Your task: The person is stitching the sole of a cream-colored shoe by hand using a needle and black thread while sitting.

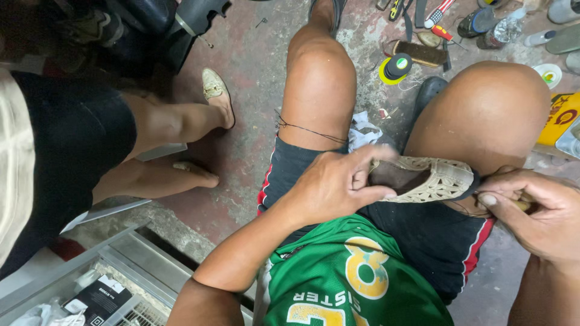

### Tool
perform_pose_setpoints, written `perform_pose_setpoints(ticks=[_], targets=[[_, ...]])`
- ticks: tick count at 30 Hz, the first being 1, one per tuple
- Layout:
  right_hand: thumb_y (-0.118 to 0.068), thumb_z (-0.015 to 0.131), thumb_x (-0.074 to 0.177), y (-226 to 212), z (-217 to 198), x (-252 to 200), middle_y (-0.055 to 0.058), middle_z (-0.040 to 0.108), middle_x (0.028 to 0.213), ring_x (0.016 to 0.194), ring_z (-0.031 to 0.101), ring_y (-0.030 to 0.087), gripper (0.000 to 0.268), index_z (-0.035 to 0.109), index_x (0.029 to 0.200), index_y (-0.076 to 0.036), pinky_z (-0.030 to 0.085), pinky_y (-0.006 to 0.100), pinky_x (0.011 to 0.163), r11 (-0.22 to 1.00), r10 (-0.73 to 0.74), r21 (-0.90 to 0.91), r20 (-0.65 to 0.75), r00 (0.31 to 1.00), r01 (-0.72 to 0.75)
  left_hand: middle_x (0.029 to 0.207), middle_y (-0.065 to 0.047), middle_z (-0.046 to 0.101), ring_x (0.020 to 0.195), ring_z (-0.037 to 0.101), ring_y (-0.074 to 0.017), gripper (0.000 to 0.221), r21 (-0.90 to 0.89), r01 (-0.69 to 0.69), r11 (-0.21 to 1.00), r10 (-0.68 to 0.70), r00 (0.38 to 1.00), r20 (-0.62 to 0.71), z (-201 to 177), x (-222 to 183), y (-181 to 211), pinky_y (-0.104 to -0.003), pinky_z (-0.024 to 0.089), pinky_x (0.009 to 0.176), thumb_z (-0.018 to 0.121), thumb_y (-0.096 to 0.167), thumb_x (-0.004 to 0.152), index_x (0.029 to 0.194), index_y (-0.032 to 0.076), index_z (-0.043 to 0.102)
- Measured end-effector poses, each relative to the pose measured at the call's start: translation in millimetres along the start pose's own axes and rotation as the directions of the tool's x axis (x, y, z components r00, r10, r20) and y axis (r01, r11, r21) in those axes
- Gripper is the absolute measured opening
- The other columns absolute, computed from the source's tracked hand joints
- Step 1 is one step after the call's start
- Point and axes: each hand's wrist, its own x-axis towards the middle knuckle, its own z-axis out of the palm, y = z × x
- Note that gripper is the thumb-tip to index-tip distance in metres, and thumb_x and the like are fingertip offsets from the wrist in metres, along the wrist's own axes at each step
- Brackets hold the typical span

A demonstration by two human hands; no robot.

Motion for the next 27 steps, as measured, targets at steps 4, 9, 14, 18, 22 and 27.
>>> perform_pose_setpoints(ticks=[4,9,14,18,22,27], targets=[[0.006,0.070,0.094,-2,1,2,0.011,0.073,0.089,0.077,0.068,0.011,0.003,0.071,0.096,0.004,0.054,0.022,0.075,1.000,0.001,-0.024,0.003,1.000,0.000,0.085,-0.002,0.067,0.075,0.067,-0.0118,0.013,-0.005,-0.198,0.980,0.198,0.980,0.023,-12,-6,-4,-0.027,0.054,0.071,0.075,0.026,0.103,0.107,0.017,0.068],[0.001,0.075,0.086,-17,2,10,0.009,0.074,0.086,0.071,0.069,0.013,0.009,0.073,0.095,0.001,0.053,0.025,0.067,0.978,0.047,-0.201,-0.004,0.999,-0.047,0.126,-0.012,0.065,0.078,0.050,-0.0135,0.016,-0.506,-0.132,0.852,0.167,0.986,0.023,-23,-13,-19,-0.028,0.043,0.070,0.065,0.021,0.102,0.095,0.008,0.059],[-0.003,0.074,0.086,-35,7,16,0.008,0.074,0.092,0.082,0.071,0.014,0.012,0.072,0.098,-0.003,0.055,0.026,0.073,0.983,-0.086,-0.158,0.069,0.994,0.096,0.086,-0.007,0.063,0.066,0.048,-0.0077,0.017,-0.939,0.097,0.331,0.010,0.994,0.106,-2,-8,-26,-0.021,0.040,0.061,0.061,0.020,0.106,0.109,0.004,0.065],[-0.002,0.074,0.085,-51,13,26,0.005,0.070,0.080,0.065,0.063,0.013,0.011,0.073,0.095,-0.002,0.048,0.027,0.060,0.989,-0.020,-0.147,0.083,0.996,0.032,0.077,-0.002,0.063,0.066,0.053,-0.0058,0.021,-0.439,0.113,0.891,-0.104,0.994,0.045,15,8,-18,-0.021,0.045,0.061,0.054,0.018,0.108,0.109,0.003,0.070],[0.000,0.071,0.088,-60,19,31,0.004,0.069,0.080,0.066,0.062,0.013,0.013,0.074,0.101,-0.002,0.047,0.028,0.061,0.989,-0.097,-0.099,0.092,0.991,0.106,0.070,0.001,0.064,0.063,0.055,-0.0031,0.021,-0.185,0.028,0.982,-0.022,0.999,0.034,22,15,-8,-0.021,0.048,0.059,0.056,0.016,0.107,0.113,0.004,0.072],[0.000,0.070,0.091,-65,16,33,0.007,0.073,0.089,0.074,0.069,0.014,0.014,0.074,0.105,-0.002,0.054,0.029,0.065,0.979,-0.149,-0.120,0.135,0.980,0.165,0.066,0.003,0.066,0.055,0.054,-0.0021,0.024,-0.255,0.175,0.951,-0.131,0.975,0.178,16,22,-7,-0.022,0.047,0.052,0.065,0.010,0.097,0.118,0.004,0.075]])
